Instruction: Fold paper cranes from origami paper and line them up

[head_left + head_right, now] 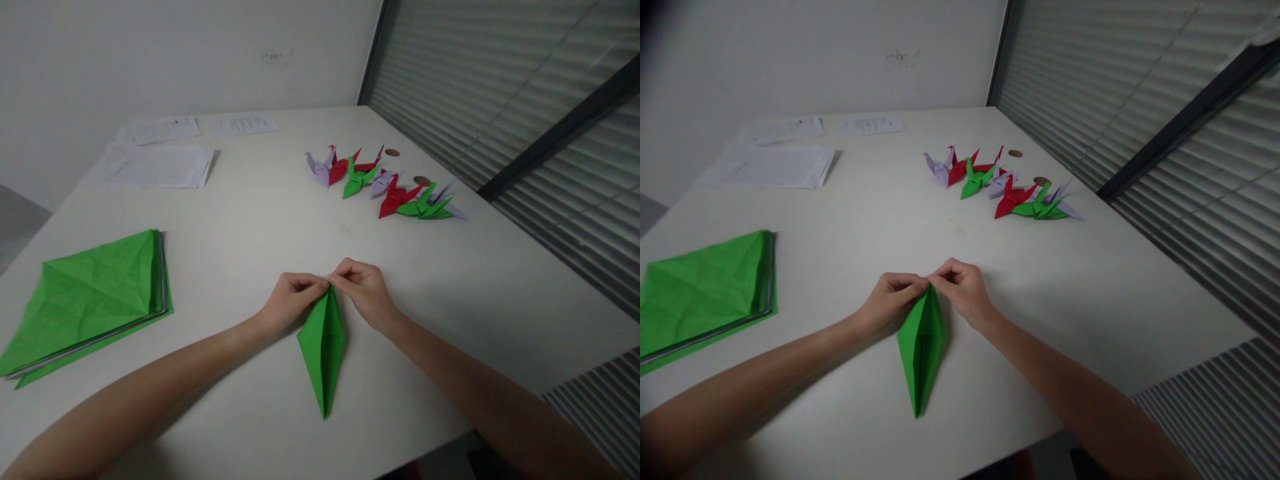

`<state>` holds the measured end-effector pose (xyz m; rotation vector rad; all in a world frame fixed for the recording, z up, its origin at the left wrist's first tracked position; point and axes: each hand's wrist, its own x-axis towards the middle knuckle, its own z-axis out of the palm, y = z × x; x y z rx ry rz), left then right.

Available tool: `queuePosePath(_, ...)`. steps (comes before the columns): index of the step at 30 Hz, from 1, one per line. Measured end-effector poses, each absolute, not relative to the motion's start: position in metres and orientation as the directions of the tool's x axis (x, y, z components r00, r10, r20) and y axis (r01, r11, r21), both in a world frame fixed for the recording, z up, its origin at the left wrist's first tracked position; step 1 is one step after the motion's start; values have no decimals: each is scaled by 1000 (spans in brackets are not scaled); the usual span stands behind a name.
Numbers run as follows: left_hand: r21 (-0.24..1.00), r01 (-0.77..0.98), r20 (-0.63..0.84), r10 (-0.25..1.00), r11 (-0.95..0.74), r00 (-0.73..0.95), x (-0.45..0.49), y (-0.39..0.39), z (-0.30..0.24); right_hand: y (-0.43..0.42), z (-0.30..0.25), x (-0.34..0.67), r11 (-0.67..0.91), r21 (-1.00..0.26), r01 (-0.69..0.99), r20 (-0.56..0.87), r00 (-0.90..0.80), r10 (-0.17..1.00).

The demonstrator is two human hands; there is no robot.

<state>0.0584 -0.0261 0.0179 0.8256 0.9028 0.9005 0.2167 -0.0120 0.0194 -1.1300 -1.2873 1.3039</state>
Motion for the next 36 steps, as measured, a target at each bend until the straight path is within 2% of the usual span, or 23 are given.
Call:
queuePosePath(7,879,-300,-277,909,371,313,58,-25,19,-10,14,219,-43,-994,-99,-26,-169,985)
queuePosePath(14,851,-339,-298,901,401,316,58,-25,18,-11,21,220,-62,-996,-59,-49,-199,979)
queuePosePath(26,857,-321,-306,899,403,314,58,-26,21,-8,12,222,-166,-973,-159,-126,-232,964)
queuePosePath(36,855,-355,-293,917,378,271,59,-26,20,-9,16,221,-151,-981,-124,-120,-228,966)
